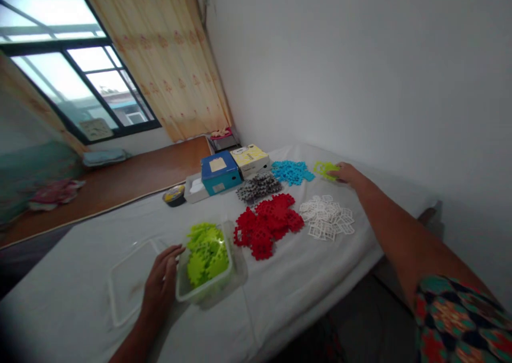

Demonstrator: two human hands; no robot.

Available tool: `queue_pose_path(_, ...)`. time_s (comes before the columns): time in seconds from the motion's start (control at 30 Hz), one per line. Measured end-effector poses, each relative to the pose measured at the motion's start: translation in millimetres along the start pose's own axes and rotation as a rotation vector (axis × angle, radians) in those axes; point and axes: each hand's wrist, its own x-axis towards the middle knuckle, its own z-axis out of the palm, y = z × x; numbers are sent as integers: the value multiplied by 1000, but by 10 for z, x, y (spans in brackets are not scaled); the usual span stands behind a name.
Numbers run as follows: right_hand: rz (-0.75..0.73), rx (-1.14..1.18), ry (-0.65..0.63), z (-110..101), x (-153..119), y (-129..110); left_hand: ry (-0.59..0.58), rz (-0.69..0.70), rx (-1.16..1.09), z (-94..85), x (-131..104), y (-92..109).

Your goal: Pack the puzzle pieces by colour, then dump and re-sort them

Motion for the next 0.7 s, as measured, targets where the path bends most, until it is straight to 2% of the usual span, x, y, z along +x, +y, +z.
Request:
queue_pose_path(0.1,-114,238,-266,291,-447,-382,1,16,0,25,-9,107)
queue_pose_path(0.17,-242,229,-394,583,-880,-717,12,25,-4,40,-13,152)
queue_pose_path(0.23,-379,144,-442,922,-1379,-1049,19,28,-1,55,-26,171)
queue_pose_path(0.3,-609,40,-430,1279,-1860,-1326,22,41,8,69,-54,175)
queue_pose_path(0.37,-785,-45,-390,1607,-2255,-1522,27,65,18,73,-90,175)
queue_pose_path(0.43,-920,-94,-370,1850,-2546,-1642,34,96,28,57,-120,178)
queue_pose_path(0.53,-1051,-89,-467,1988,-2813,-1725,54,134,29,-5,-135,197)
queue_pose_path(0.63,-967,-8,-609,1923,-2891,-1736,109,130,4,-75,-112,222)
queue_pose_path(0.7,-895,21,-610,1862,-2861,-1710,144,116,-17,-98,-91,236)
